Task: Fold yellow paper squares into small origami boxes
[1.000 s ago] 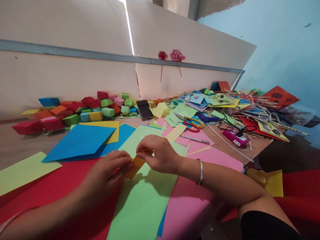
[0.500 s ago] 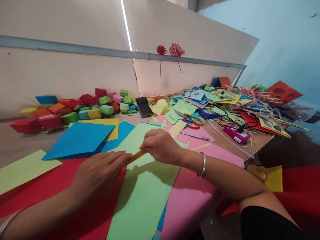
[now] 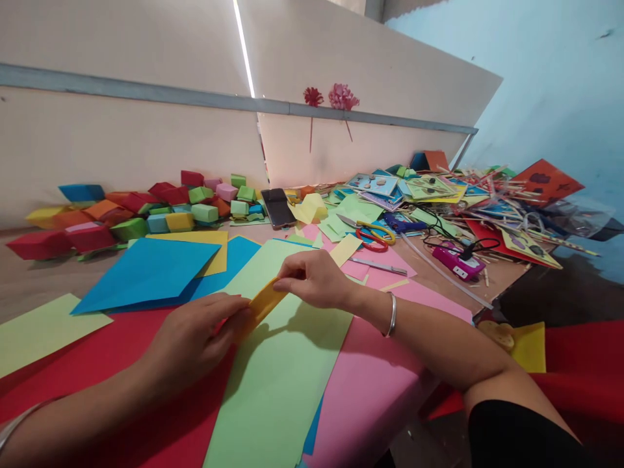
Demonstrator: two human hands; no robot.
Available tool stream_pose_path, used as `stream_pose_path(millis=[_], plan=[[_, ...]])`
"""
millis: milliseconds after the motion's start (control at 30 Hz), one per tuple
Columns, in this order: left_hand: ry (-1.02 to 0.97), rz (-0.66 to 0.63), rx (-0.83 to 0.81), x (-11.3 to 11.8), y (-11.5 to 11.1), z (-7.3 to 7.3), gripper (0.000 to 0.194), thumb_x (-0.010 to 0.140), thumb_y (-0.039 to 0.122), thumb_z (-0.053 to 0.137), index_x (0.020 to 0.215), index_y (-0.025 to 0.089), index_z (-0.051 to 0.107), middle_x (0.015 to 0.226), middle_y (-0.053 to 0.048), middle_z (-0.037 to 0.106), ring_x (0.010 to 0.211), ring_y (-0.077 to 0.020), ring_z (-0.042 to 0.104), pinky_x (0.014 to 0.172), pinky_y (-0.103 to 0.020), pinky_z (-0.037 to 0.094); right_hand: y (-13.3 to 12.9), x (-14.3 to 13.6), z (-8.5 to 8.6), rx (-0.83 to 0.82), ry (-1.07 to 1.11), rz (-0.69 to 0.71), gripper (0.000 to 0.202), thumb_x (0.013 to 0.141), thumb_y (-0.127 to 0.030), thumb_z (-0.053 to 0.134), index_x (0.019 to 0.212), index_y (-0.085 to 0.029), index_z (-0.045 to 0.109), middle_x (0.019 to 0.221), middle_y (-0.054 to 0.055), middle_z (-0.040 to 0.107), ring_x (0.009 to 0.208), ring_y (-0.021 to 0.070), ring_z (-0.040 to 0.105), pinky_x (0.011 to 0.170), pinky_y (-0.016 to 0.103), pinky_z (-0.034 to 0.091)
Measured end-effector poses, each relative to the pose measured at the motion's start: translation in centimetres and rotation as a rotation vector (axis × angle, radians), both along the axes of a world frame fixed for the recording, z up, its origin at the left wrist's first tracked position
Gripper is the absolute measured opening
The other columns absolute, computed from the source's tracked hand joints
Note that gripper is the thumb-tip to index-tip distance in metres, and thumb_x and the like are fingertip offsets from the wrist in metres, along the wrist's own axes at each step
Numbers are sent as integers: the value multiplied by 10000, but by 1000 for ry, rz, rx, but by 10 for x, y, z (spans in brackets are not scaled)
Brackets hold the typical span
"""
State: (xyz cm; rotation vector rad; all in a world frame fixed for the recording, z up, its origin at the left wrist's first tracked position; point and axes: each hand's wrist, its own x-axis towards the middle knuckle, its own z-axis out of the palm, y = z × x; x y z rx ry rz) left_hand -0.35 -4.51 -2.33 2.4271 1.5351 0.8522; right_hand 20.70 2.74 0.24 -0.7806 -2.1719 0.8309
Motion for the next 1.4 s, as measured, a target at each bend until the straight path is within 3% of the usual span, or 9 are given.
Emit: stream_pose_path(millis=[167,333,500,600,767,933,1133,1300,1400], plan=[[-312,-71,-157,6,0,11,297,868,387,520,749,183,701,679,-32,662,607,-155,567,528,-252,425,-15,-6,-1,-19,39,76,153,781,-214,714,649,-145,676,602,-12,621,583,81,515,571,206,402],[-518,13,-156,7,-3,13,238,809,367,596,702,184,704,704,-48,670,643,-165,580,550,-253,458,-19,-10,0,-212,85,53,207,784,-357,719,785,-151,699,732,7,672,631,89,526,584,217,413],[-573,-11,-362,11,-5,12,268,788,423,604,751,174,697,681,-38,644,601,-154,555,507,-242,447,-22,-12,-6,-271,51,-13,209,775,-265,697,620,-143,629,572,-35,548,555,69,449,530,210,352],[-559,-66,-475,13,-6,11,289,776,447,620,703,169,649,607,-1,566,555,-126,498,471,-214,405,-24,-13,-9,-346,49,14,146,736,-229,709,634,-141,653,582,-26,582,562,75,483,539,212,369],[-679,15,-484,13,-8,10,349,747,494,661,636,182,550,492,48,478,437,-86,423,404,-189,338,-25,-17,-11,-542,172,18,228,678,-346,762,708,-143,661,660,-5,634,603,97,538,568,225,420],[-690,-2,-637,13,-9,13,378,783,562,607,733,188,574,529,13,585,454,-134,533,438,-235,440,-29,-18,-9,-409,81,-50,174,744,-246,693,632,-147,605,598,-38,558,581,71,472,553,206,374],[-360,-47,-354,10,-6,20,404,818,486,520,543,191,528,521,17,500,517,-114,432,451,-210,334,-36,-20,-7,-452,-130,110,178,749,-179,668,601,-143,575,537,-62,480,537,55,401,508,199,311],[-422,72,-231,12,-5,20,342,825,431,500,584,195,551,528,24,483,509,-116,420,454,-222,343,-40,-22,-4,-487,-145,54,383,789,-355,658,530,-157,458,522,-66,348,530,49,312,479,208,227],[-441,48,-292,12,-3,20,351,831,464,494,616,195,562,525,31,483,487,-113,414,440,-222,339,-39,-20,-4,-518,-168,45,432,777,-404,660,503,-158,435,510,-63,333,517,47,289,473,213,210]])
